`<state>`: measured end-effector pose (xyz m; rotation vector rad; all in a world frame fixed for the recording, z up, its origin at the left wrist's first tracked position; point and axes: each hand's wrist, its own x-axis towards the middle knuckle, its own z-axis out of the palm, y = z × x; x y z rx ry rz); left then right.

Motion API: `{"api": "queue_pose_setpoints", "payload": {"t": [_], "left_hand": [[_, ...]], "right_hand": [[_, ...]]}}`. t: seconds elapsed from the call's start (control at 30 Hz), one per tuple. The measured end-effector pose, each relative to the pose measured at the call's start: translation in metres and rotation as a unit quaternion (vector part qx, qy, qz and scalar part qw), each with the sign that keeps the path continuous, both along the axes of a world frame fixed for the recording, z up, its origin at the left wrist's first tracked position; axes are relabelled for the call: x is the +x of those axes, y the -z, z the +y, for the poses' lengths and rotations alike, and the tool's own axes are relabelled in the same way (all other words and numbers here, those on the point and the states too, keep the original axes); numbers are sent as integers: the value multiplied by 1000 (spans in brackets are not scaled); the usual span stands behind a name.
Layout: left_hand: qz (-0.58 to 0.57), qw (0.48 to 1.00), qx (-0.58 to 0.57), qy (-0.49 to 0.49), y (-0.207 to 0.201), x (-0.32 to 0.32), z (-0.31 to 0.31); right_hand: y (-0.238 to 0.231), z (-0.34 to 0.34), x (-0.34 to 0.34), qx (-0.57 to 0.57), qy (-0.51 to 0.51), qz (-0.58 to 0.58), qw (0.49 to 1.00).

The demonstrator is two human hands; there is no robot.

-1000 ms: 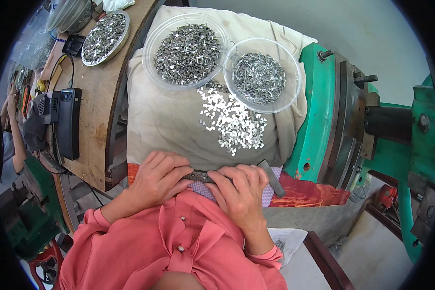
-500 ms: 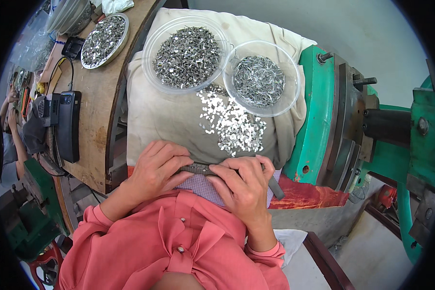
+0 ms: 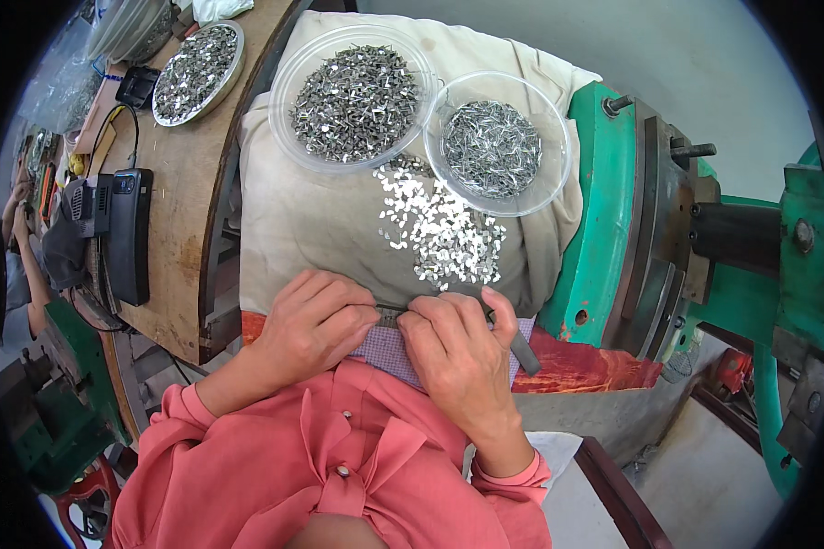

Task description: The person inserts small metal components into slots on a metal jig by hand, places the jig into a mechanical press machine to press them, and removes the jig to align and adjust the metal pieces along the strip.

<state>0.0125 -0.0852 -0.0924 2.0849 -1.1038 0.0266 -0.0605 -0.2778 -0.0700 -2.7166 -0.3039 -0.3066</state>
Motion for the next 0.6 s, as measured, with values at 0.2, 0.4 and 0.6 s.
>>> {"api": "queue_pose_setpoints", "payload": {"t": [0.2,0.4,0.6], "left_hand": [[-7,999,42,19,-9,2,0],[47,998,38,-8,-16,12,-1],[26,996,45,-67,-12,23,-10]], "right_hand": [[1,-5,12,45,23,-11,999],[12,2,40,-17,74,-36,996],[11,-3,32,27,61,-49,997]]}}
